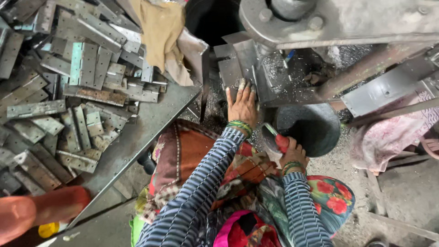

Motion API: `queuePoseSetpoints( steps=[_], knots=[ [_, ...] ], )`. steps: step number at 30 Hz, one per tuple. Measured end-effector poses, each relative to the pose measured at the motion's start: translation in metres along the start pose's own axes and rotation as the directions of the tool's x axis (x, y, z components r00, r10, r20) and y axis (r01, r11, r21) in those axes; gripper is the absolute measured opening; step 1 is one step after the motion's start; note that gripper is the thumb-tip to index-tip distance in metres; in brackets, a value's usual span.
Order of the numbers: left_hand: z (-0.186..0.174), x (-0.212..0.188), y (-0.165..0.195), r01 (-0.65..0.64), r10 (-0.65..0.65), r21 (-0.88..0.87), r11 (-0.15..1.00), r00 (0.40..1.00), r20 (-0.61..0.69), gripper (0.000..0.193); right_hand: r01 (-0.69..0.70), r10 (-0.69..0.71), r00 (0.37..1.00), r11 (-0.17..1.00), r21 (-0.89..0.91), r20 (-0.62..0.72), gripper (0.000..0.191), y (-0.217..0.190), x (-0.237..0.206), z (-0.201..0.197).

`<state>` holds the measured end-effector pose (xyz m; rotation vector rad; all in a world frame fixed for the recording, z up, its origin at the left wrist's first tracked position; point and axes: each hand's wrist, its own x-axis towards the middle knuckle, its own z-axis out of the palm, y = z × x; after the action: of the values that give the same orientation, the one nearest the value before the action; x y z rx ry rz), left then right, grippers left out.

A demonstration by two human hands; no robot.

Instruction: The person operates a manual press machine to process metal hinge components. They pick up a hinge from a pile, place it into the machine's die, and pull a lever to activate the press. The processed hinge is then removed and placed into a pile of finished items.

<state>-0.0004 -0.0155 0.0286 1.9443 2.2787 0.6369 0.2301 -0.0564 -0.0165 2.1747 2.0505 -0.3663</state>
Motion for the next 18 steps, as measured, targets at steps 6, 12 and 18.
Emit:
queuePoseSetpoints(
  steps=[6,12,18],
  knots=[
    [-0.013,0.003,-0.003,0.012,-0.006,-0.069,0.998,0.996,0.087,0.066,-0.018,0.018,0.995,1.000,-0.007,0.094,0.082,0.009,0.011,0.002],
    [-0.014,0.027,0.000,0.087,-0.091,0.091,0.992,0.995,0.033,0.057,0.070,-0.073,0.997,0.991,-0.112,-0.023,0.072,0.017,0.008,-0.030],
    [-0.014,0.026,0.003,0.114,-0.115,0.021,0.993,0.992,0.061,0.058,0.003,-0.004,0.998,1.000,-0.015,-0.060,0.095,0.004,-0.001,0.016]
  ],
)
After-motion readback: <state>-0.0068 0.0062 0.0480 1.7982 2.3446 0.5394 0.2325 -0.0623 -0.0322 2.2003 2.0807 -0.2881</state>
